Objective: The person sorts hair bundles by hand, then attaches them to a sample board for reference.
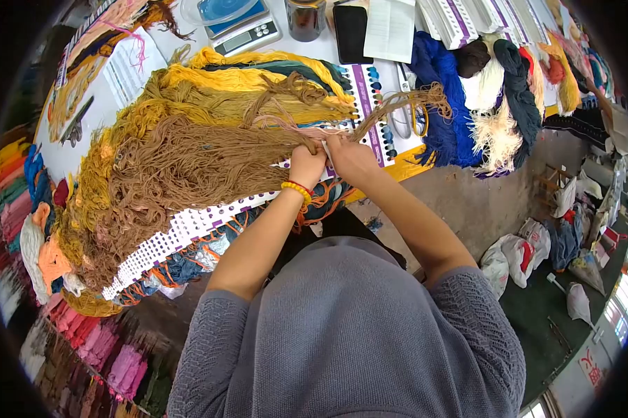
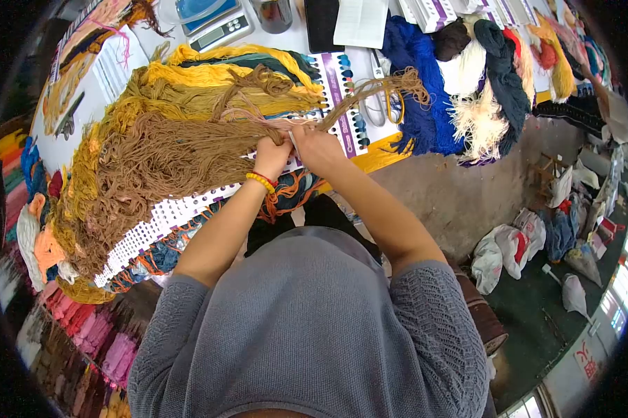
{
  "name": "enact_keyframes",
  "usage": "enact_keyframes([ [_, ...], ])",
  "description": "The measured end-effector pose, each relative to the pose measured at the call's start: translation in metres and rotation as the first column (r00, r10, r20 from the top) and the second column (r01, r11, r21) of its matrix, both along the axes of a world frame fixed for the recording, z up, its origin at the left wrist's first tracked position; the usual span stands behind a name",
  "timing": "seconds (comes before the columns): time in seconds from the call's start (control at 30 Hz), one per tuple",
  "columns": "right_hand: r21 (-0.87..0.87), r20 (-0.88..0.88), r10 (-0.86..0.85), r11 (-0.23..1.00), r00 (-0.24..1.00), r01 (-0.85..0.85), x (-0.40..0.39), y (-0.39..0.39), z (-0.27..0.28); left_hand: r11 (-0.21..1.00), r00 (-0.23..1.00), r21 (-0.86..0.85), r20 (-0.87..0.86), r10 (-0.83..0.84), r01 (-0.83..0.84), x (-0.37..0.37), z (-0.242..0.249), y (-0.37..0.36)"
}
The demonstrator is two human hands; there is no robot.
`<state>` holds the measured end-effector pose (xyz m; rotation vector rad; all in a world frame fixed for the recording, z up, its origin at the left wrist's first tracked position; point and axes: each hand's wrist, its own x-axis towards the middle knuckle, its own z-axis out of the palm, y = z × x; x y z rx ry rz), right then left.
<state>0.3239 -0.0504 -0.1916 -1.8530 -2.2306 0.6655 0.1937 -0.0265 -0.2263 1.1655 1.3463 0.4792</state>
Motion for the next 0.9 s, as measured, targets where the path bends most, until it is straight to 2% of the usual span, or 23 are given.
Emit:
enact_keyframes([
  [0.17, -0.034, 0.028, -0.002, 0.999, 1.000, 0.003, -0.002, -0.001, 0.003, 0.994, 0.989, -0.095, 0.126, 0.072, -0.060, 0.000, 0.009, 0.000],
  [0.27, -0.066, 0.056, 0.005, 0.998, 0.998, -0.001, -0.003, 0.000, 0.002, 0.988, 0.982, -0.106, 0.138, 0.127, -0.113, 0.002, 0.009, -0.001],
  [0.33, -0.204, 0.028, -0.106, 0.973, 0.994, 0.110, -0.005, 0.002, 0.003, 0.983, 0.974, -0.127, 0.165, 0.154, -0.134, 0.004, 0.019, -0.001],
  [0.37, -0.205, 0.029, -0.109, 0.972, 0.994, 0.113, -0.003, 0.002, -0.006, 0.977, 0.965, -0.147, 0.192, 0.181, -0.154, 0.005, 0.024, 0.000],
  [0.4, -0.164, -0.168, -0.215, 0.968, 0.962, 0.188, -0.001, 0.000, -0.019, 0.977, 0.965, -0.148, 0.194, 0.179, -0.151, 0.005, 0.022, 0.001],
  [0.43, -0.138, -0.363, -0.301, 0.953, 0.882, 0.268, -0.001, 0.002, -0.017, 0.993, 0.994, -0.085, 0.068, 0.086, -0.080, 0.005, 0.020, 0.003],
  [0.47, -0.139, -0.363, -0.301, 0.953, 0.882, 0.268, -0.001, 0.001, -0.013, 0.999, 0.998, -0.033, -0.065, 0.000, -0.002, 0.003, 0.018, 0.005],
  [0.5, -0.239, -0.392, -0.386, 0.919, 0.835, 0.313, 0.001, -0.001, -0.008, 0.999, 0.998, -0.033, -0.067, 0.001, -0.003, 0.001, 0.016, 0.006],
  [0.53, -0.340, -0.408, -0.471, 0.874, 0.782, 0.348, 0.001, 0.000, 0.004, 0.996, 0.978, 0.048, -0.198, -0.064, 0.075, 0.000, 0.018, 0.008],
  [0.57, -0.456, -0.331, -0.537, 0.811, 0.776, 0.367, 0.002, 0.001, 0.014, 0.980, 0.937, 0.118, -0.329, -0.116, 0.163, -0.001, 0.025, 0.010],
  [0.6, -0.459, -0.329, -0.538, 0.809, 0.776, 0.367, 0.003, -0.002, 0.007, 0.967, 0.881, 0.066, -0.431, -0.195, 0.247, -0.009, 0.033, 0.017],
  [0.67, -0.402, -0.371, -0.537, 0.828, 0.757, 0.391, 0.004, -0.008, -0.006, 0.965, 0.941, 0.229, -0.335, -0.044, 0.127, -0.030, 0.029, 0.022],
  [0.7, -0.429, -0.336, -0.535, 0.819, 0.775, 0.380, 0.005, -0.009, -0.008, 0.985, 0.954, -0.011, -0.245, -0.172, 0.174, -0.042, 0.024, 0.028],
  [0.73, -0.432, -0.338, -0.537, 0.818, 0.773, 0.379, 0.004, -0.009, -0.007, 0.984, 0.953, -0.014, -0.248, -0.173, 0.175, -0.043, 0.028, 0.027],
  [0.8, -0.450, -0.356, -0.547, 0.811, 0.757, 0.374, 0.002, -0.008, -0.007, 0.959, 0.934, 0.103, -0.275, -0.226, 0.263, -0.044, 0.036, 0.026],
  [0.83, -0.411, -0.373, -0.549, 0.820, 0.747, 0.397, 0.000, -0.009, -0.009, 0.976, 0.969, 0.061, -0.148, -0.198, 0.208, -0.044, 0.033, 0.026],
  [0.87, -0.411, -0.372, -0.554, 0.818, 0.745, 0.402, 0.000, -0.009, -0.009, 0.975, 0.968, 0.061, -0.147, -0.203, 0.214, -0.046, 0.030, 0.027],
  [0.9, -0.412, -0.378, -0.550, 0.821, 0.745, 0.397, 0.001, -0.009, -0.010, 0.977, 0.968, -0.008, -0.132, -0.212, 0.213, -0.047, 0.027, 0.028],
])
